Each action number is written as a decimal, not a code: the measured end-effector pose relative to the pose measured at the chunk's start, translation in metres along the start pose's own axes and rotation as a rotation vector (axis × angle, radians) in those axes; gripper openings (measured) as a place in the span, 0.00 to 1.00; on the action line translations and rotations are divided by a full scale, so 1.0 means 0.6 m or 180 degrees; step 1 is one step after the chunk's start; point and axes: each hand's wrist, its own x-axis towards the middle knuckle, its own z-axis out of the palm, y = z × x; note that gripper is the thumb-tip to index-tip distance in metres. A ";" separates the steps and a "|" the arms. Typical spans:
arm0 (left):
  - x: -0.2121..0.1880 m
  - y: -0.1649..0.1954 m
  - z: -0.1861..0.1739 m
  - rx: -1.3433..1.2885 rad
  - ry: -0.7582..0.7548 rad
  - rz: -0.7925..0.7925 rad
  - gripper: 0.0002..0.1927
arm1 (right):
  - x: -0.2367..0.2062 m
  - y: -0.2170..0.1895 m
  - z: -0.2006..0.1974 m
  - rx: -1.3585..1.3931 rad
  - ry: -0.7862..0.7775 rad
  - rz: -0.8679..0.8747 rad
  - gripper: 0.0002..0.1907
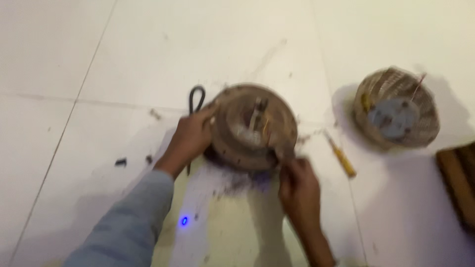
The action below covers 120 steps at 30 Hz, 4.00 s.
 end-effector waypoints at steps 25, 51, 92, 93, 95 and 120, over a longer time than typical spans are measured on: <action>0.009 -0.008 -0.057 0.0805 0.0667 -0.0407 0.17 | 0.017 0.104 -0.033 0.0200 0.0501 0.0839 0.13; -0.065 0.088 -0.107 -0.1701 -0.0599 -0.0692 0.11 | 0.024 -0.055 -0.112 0.2791 -0.0094 0.0900 0.24; 0.072 0.144 0.091 -0.0455 -0.0614 0.0618 0.22 | 0.120 -0.051 -0.092 0.3914 0.0344 -0.0431 0.18; 0.072 0.141 0.095 -0.0439 -0.0508 0.0722 0.23 | 0.117 -0.056 -0.089 0.3856 0.0364 -0.0497 0.18; 0.072 0.136 0.102 -0.0230 -0.0186 0.0927 0.24 | 0.112 -0.068 -0.082 0.3580 0.0408 -0.0771 0.19; 0.032 0.161 0.143 -0.0293 0.1598 0.1313 0.25 | 0.093 -0.091 -0.071 0.3929 0.0285 -0.0039 0.21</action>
